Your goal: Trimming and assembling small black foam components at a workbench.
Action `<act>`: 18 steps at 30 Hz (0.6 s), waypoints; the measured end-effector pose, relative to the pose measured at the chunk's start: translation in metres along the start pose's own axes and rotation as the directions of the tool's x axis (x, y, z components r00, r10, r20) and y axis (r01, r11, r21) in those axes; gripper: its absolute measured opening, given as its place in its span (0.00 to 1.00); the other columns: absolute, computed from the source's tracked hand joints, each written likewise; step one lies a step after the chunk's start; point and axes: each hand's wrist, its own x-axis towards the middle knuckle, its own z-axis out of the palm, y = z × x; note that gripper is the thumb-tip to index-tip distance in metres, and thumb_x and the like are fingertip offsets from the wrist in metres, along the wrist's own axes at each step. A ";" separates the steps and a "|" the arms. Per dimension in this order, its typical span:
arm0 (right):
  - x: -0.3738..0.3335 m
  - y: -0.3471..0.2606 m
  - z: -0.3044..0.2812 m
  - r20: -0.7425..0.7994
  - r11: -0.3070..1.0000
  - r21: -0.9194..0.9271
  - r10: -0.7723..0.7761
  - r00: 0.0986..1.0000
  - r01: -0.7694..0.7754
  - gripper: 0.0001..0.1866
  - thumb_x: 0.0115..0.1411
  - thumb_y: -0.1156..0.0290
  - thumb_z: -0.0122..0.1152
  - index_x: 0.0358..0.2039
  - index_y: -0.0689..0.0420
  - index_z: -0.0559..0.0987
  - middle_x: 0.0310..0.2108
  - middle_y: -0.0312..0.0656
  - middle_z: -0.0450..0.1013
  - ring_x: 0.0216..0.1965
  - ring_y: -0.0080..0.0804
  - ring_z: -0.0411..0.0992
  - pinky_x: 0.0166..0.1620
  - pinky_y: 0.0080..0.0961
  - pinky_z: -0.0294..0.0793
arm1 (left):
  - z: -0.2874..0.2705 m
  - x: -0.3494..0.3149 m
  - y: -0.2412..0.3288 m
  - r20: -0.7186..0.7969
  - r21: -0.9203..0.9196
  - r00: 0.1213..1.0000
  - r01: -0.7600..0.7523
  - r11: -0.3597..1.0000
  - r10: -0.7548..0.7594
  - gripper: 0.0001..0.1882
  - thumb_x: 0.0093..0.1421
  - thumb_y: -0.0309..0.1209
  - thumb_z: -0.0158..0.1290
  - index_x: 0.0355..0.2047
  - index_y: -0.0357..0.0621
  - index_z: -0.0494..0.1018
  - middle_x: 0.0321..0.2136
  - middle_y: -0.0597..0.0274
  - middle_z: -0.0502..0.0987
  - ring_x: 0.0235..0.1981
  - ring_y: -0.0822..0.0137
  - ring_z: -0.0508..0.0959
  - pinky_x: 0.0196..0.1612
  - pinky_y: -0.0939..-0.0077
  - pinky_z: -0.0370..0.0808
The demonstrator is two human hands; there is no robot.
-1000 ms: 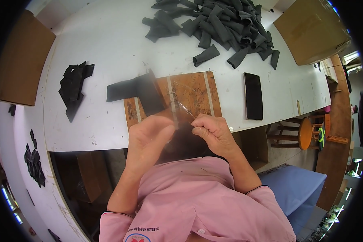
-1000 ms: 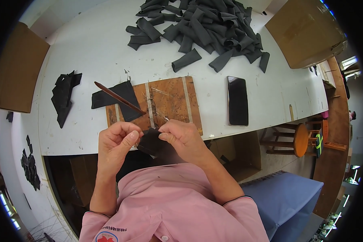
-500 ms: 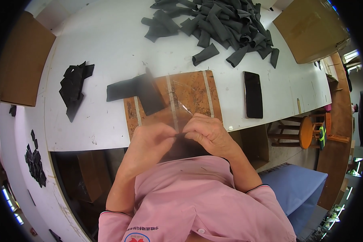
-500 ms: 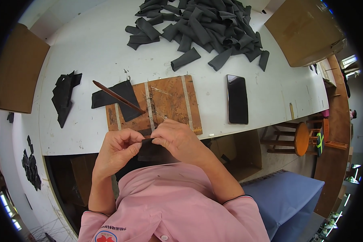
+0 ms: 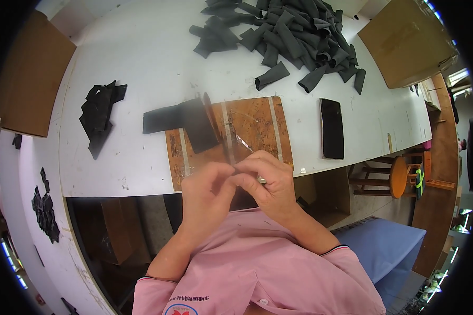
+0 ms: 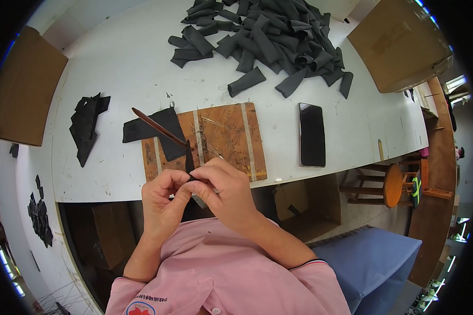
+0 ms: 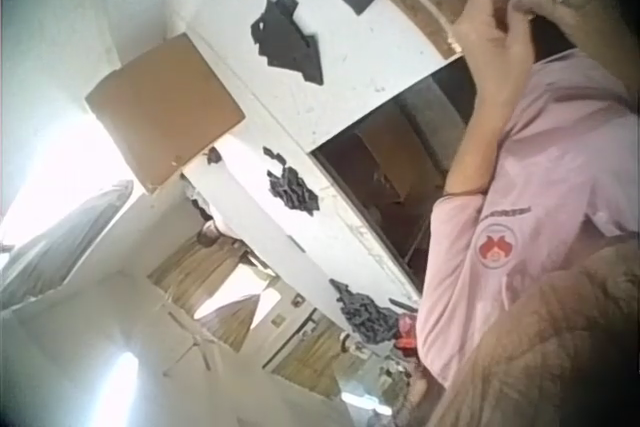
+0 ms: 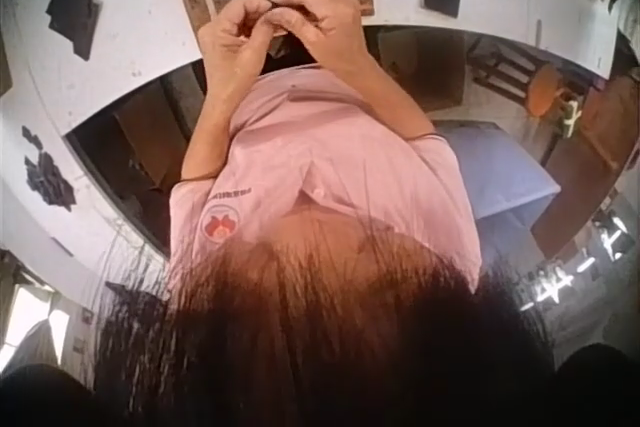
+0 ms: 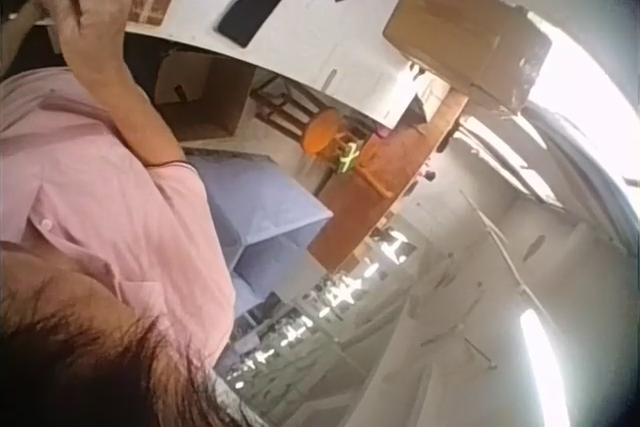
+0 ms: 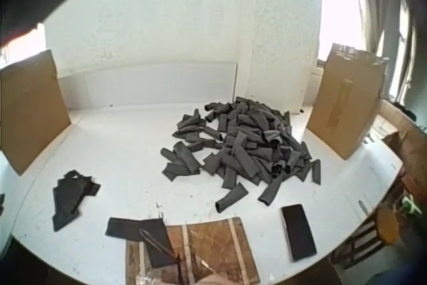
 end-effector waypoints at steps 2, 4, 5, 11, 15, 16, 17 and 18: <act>0.001 0.003 0.002 -0.010 0.998 -0.045 -0.033 0.999 0.033 0.08 0.47 0.77 0.60 0.28 0.63 0.73 0.25 0.41 0.65 0.23 0.31 0.65 0.24 0.23 0.67 | 0.004 -0.003 0.002 0.002 0.051 1.000 0.007 0.999 -0.007 0.05 0.46 0.19 0.52 0.27 0.36 0.70 0.19 0.58 0.72 0.18 0.71 0.72 0.22 0.79 0.67; 0.003 0.004 0.007 0.003 0.943 -0.281 -0.187 0.982 0.180 0.07 0.46 0.79 0.57 0.27 0.63 0.71 0.25 0.42 0.64 0.24 0.34 0.65 0.27 0.25 0.67 | 0.012 -0.006 -0.002 -0.151 0.335 0.966 -0.151 0.930 0.211 0.06 0.46 0.20 0.52 0.27 0.36 0.70 0.21 0.56 0.73 0.18 0.66 0.74 0.22 0.75 0.69; 0.003 0.005 0.010 0.004 0.943 -0.279 -0.188 0.982 0.182 0.07 0.46 0.79 0.57 0.27 0.63 0.71 0.25 0.42 0.64 0.24 0.34 0.65 0.27 0.25 0.67 | 0.014 -0.007 -0.005 -0.153 0.337 0.965 -0.151 0.929 0.212 0.06 0.46 0.20 0.52 0.27 0.36 0.70 0.21 0.56 0.73 0.18 0.66 0.74 0.22 0.75 0.69; 0.001 0.008 0.016 0.097 0.835 -0.460 -0.291 0.952 0.302 0.10 0.41 0.81 0.55 0.28 0.63 0.70 0.27 0.43 0.63 0.28 0.37 0.65 0.31 0.28 0.67 | 0.017 -0.006 -0.013 -0.335 0.360 0.913 -0.102 0.927 0.231 0.07 0.48 0.19 0.51 0.29 0.36 0.70 0.22 0.57 0.74 0.19 0.66 0.74 0.23 0.77 0.70; 0.002 0.016 0.017 0.023 0.826 -0.504 -0.281 0.959 0.254 0.12 0.38 0.82 0.56 0.28 0.63 0.70 0.25 0.42 0.64 0.27 0.37 0.66 0.28 0.26 0.67 | 0.006 0.000 -0.001 -0.252 -0.306 0.929 0.191 0.933 -0.273 0.09 0.50 0.14 0.47 0.33 0.35 0.66 0.21 0.63 0.72 0.11 0.85 0.63 0.10 0.92 0.56; 0.002 0.020 0.016 -0.051 0.855 -0.469 -0.275 0.960 0.220 0.11 0.38 0.82 0.56 0.27 0.63 0.71 0.25 0.42 0.64 0.25 0.36 0.66 0.27 0.25 0.67 | 0.003 0.001 -0.002 -0.137 -0.459 0.931 0.243 0.855 -0.338 0.10 0.49 0.14 0.48 0.32 0.36 0.66 0.22 0.63 0.72 0.11 0.85 0.62 0.10 0.92 0.54; 0.001 0.020 0.016 -0.050 0.856 -0.467 -0.275 0.960 0.221 0.11 0.38 0.82 0.56 0.27 0.63 0.71 0.25 0.42 0.64 0.25 0.36 0.66 0.27 0.25 0.67 | -0.001 0.003 -0.004 -0.019 -0.593 0.924 0.298 0.748 -0.382 0.10 0.48 0.14 0.48 0.32 0.36 0.65 0.22 0.63 0.72 0.11 0.86 0.61 0.10 0.92 0.52; 0.000 0.020 0.016 -0.094 0.928 -0.334 -0.208 0.974 0.166 0.10 0.39 0.82 0.57 0.26 0.63 0.71 0.24 0.41 0.64 0.23 0.33 0.65 0.25 0.23 0.66 | -0.003 0.004 -0.004 -0.020 -0.592 0.923 0.299 0.749 -0.384 0.10 0.48 0.14 0.48 0.32 0.36 0.65 0.22 0.63 0.72 0.11 0.86 0.61 0.10 0.92 0.52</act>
